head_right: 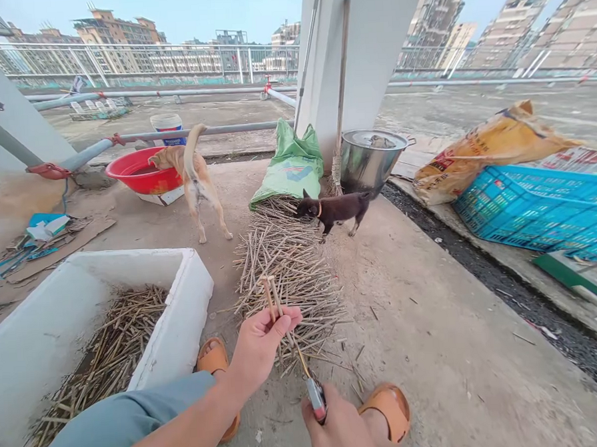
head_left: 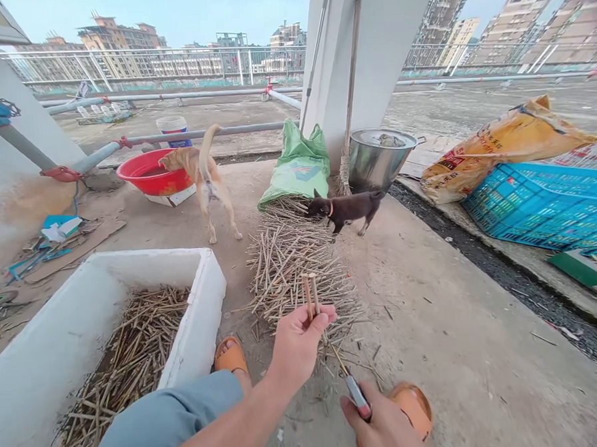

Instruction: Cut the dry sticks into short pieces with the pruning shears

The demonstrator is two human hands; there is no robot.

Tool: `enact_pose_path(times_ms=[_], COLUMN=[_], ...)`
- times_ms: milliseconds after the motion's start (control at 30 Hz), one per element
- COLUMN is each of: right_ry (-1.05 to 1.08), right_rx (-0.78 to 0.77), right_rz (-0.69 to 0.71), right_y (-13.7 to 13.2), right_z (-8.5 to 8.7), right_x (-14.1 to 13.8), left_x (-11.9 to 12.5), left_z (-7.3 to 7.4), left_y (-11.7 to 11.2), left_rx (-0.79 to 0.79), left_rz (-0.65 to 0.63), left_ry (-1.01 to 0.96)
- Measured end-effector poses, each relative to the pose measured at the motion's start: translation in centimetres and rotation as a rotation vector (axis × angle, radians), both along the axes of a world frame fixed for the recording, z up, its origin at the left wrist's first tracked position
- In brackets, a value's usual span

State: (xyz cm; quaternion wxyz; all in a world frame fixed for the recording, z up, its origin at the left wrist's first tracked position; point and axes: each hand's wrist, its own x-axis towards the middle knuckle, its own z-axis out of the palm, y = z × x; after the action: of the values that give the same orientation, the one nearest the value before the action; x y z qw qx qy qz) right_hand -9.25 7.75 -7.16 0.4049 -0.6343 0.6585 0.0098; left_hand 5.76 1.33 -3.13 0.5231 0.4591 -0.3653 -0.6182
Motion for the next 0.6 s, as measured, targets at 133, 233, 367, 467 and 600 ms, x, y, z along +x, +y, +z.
enact_pose_path(times_ms=[133, 233, 367, 467, 600], right_ry=[0.019, -0.015, -0.322, -0.578, -0.549], right_rx=[0.053, 0.033, 0.24, 0.375, 0.286], right_rz=[-0.006, -0.078, -0.525, -0.812, -0.843], right_y=[0.0, -0.1, -0.3, -0.5, -1.3], right_z=[0.2, 0.2, -0.8, -2.7, -6.3], right_x=[0.2, 0.5, 1.4, 1.7, 0.4], left_x=[0.0, -0.3, -0.7, -0.3, 1.0], left_z=[-0.1, 0.1, 0.1, 0.3, 0.7], left_y=[0.3, 0.5, 0.8, 0.4, -0.6], left_rx=[-0.006, -0.004, 0.027, 0.11, 0.338], left_rz=[-0.001, 0.002, 0.073, 0.203, 0.349], left_ry=[-0.071, -0.096, -0.008, 0.096, 0.193])
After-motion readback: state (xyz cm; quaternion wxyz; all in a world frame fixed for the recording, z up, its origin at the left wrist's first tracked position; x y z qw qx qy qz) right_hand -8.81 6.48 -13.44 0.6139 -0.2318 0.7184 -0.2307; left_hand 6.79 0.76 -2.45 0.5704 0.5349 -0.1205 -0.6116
